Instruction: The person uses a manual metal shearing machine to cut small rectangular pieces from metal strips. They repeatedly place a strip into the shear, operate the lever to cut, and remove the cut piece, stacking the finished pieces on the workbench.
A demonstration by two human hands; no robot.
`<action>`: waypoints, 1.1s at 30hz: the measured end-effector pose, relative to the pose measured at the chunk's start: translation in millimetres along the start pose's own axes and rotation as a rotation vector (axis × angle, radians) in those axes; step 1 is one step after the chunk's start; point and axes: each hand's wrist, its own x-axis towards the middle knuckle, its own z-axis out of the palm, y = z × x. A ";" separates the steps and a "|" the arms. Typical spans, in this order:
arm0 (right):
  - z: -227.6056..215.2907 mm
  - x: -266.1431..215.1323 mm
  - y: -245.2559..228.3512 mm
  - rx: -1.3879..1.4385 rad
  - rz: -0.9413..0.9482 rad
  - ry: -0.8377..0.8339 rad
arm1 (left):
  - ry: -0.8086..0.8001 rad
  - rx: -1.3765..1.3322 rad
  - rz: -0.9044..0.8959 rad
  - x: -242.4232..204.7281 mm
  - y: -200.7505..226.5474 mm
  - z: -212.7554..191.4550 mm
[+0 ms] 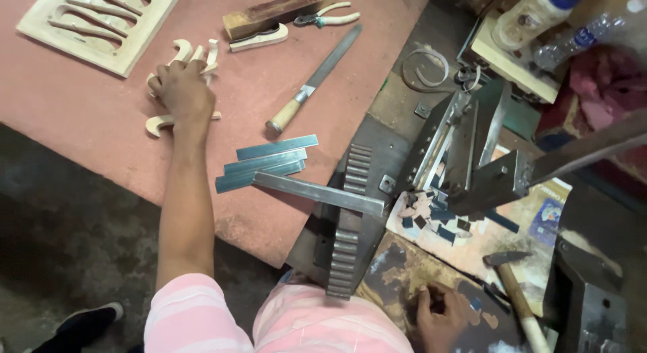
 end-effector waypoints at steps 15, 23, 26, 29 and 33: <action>-162.6 71.2 -101.3 0.415 -0.584 -0.411 | -0.396 -0.939 0.896 -305.8 303.4 -135.3; -218.9 82.1 -96.7 0.372 -0.904 -0.697 | -0.496 -0.655 0.919 -394.6 400.9 -49.0; -242.0 96.7 -99.0 0.344 -0.963 -0.745 | -0.573 -0.620 0.912 -395.2 392.8 -50.0; -256.6 102.9 -94.6 0.350 -0.987 -0.785 | -0.557 -0.765 0.849 -378.3 371.7 -80.2; -243.8 102.4 -59.0 0.506 -0.967 -0.701 | -0.292 -0.881 0.690 -333.5 328.4 -138.1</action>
